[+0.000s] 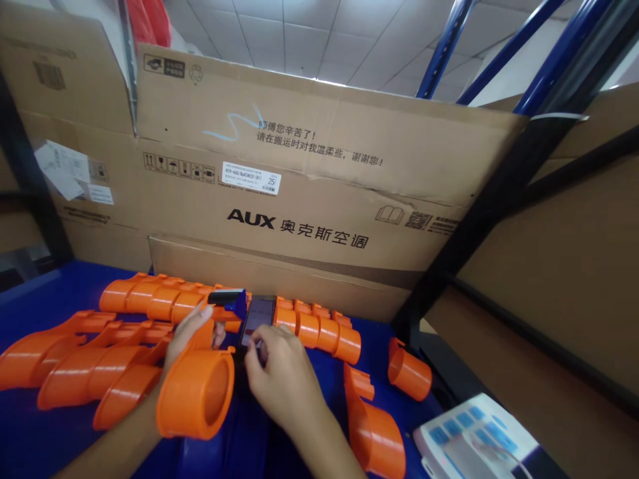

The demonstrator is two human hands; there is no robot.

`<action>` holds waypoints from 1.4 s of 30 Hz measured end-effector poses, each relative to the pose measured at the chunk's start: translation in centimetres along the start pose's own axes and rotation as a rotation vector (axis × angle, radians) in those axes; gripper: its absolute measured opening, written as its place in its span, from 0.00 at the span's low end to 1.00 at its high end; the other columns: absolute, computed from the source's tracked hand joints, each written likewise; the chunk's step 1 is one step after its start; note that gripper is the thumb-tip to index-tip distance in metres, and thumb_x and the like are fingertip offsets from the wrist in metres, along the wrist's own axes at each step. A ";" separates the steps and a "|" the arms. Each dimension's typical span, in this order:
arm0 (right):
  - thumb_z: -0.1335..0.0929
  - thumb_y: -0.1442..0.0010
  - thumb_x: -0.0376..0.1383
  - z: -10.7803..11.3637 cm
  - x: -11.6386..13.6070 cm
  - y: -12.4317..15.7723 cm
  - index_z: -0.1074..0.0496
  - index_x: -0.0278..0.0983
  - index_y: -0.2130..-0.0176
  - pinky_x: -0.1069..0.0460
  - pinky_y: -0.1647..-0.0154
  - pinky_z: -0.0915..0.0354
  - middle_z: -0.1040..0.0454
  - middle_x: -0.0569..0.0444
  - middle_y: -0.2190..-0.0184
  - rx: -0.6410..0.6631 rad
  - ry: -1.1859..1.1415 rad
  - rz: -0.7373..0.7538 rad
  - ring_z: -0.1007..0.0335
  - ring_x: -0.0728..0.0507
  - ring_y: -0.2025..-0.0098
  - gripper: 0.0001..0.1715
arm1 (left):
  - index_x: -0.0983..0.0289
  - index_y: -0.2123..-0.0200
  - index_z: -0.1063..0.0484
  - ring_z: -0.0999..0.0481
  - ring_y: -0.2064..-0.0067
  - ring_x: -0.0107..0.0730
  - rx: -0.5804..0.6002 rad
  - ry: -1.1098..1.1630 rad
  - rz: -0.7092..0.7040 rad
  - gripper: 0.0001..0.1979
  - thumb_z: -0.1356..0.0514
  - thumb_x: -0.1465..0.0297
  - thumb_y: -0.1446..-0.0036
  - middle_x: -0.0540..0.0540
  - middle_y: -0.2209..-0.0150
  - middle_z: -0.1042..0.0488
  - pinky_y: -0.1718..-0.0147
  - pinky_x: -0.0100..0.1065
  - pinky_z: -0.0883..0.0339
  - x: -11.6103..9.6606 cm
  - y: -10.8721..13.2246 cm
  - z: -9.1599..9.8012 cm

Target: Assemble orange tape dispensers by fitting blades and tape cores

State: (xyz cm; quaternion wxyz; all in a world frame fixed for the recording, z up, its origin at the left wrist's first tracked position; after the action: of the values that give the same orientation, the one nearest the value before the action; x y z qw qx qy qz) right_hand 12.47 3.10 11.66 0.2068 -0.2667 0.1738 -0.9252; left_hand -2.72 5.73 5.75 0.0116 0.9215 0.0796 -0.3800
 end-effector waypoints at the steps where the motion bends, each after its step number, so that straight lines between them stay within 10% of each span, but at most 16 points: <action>1: 0.34 0.35 0.31 0.7 -0.3 -0.1 0.27 0.39 0.68 0.52 0.68 0.41 0.26 0.55 0.73 -0.044 -0.015 0.004 0.31 0.44 0.69 0.09 | 0.63 0.67 0.26 0.32 0.77 0.23 0.040 -0.053 -0.018 0.15 0.27 0.61 0.51 0.45 0.78 0.29 0.76 0.24 0.37 -0.2 -0.1 -0.3; 7: 0.35 0.33 0.32 2.9 -1.8 -0.3 0.27 0.38 0.68 0.49 0.61 0.36 0.25 0.54 0.70 -0.141 -0.087 0.061 0.28 0.42 0.64 0.11 | 0.63 0.57 0.26 0.36 0.82 0.22 0.176 -0.214 -0.035 0.22 0.30 0.54 0.49 0.44 0.82 0.31 0.81 0.23 0.43 0.4 -1.0 -0.7; 14: 0.33 0.32 0.37 2.5 -3.1 0.4 0.29 0.41 0.43 0.46 0.50 0.31 0.21 0.52 0.57 -0.142 -0.275 0.096 0.25 0.42 0.55 0.18 | 0.64 0.52 0.27 0.38 0.84 0.22 0.256 -0.245 0.016 0.26 0.30 0.55 0.49 0.44 0.84 0.31 0.84 0.23 0.46 2.7 -0.7 -1.1; 25: 0.30 0.36 0.36 2.3 -3.3 1.6 0.26 0.39 0.47 0.41 0.47 0.30 0.23 0.47 0.54 -0.109 -0.182 0.116 0.25 0.38 0.52 0.17 | 0.63 0.53 0.28 0.37 0.84 0.23 0.282 -0.137 0.110 0.25 0.30 0.55 0.49 0.44 0.84 0.31 0.84 0.24 0.45 5.4 -0.5 -1.0; 42: 0.32 0.34 0.35 2.6 -2.3 2.2 0.27 0.35 0.46 0.44 0.64 0.29 0.22 0.47 0.67 -0.396 0.100 0.253 0.28 0.38 0.65 0.17 | 0.63 0.50 0.25 0.32 0.76 0.26 0.259 -0.258 -0.029 0.22 0.31 0.59 0.45 0.49 0.74 0.28 0.76 0.28 0.35 3.1 1.2 -3.0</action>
State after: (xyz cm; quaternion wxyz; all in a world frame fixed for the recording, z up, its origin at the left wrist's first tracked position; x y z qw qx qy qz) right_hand 16.36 1.72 11.82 0.2561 -0.2321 0.3939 -0.8517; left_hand 1.69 5.20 5.68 -0.1028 0.8576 0.0411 -0.5023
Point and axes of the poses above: each hand's wrist, its own y-axis away from the middle knuckle, its own z-axis out of the back of the hand, x = y × z, the point moved 6 cm from there along -y, towards the middle knuckle
